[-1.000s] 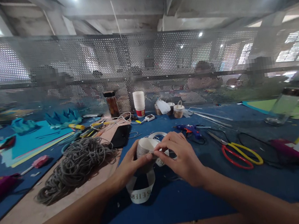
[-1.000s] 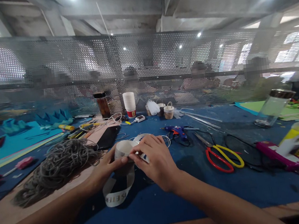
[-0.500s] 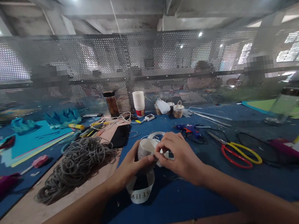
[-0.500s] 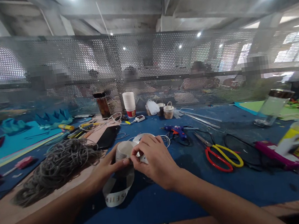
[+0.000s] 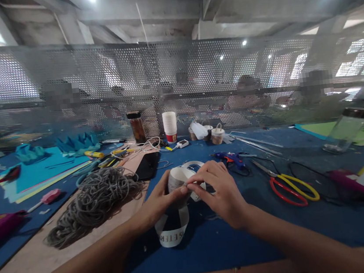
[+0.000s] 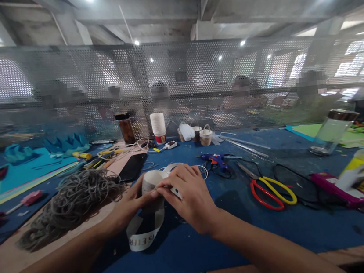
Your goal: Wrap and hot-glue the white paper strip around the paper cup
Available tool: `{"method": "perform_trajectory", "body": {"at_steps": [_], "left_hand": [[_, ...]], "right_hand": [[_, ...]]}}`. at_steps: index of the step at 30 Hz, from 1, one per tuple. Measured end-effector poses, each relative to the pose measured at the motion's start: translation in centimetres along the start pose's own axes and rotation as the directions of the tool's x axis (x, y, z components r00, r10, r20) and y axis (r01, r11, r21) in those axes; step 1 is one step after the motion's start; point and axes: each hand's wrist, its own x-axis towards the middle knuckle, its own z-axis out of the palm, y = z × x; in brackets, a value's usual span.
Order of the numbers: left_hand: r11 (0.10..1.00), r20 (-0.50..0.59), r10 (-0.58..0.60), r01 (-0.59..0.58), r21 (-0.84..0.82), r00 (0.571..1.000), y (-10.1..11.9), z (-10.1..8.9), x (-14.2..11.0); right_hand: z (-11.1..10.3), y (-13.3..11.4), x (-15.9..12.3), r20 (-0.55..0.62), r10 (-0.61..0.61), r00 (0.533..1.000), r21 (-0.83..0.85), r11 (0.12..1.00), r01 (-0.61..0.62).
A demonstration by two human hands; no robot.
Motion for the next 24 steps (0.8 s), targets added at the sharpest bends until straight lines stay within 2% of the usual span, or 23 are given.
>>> {"method": "perform_trajectory", "body": {"at_steps": [12, 24], "left_hand": [[0.999, 0.072, 0.001, 0.002, -0.047, 0.997, -0.48, 0.29, 0.15], [0.996, 0.105, 0.048, -0.055, 0.070, 0.993, -0.50, 0.09, 0.08]], "right_hand": [[0.18, 0.05, 0.19, -0.003, 0.061, 0.998, 0.041, 0.997, -0.061], [-0.37, -0.20, 0.60, 0.137, 0.089, 0.987, -0.029, 0.996, -0.085]]}}
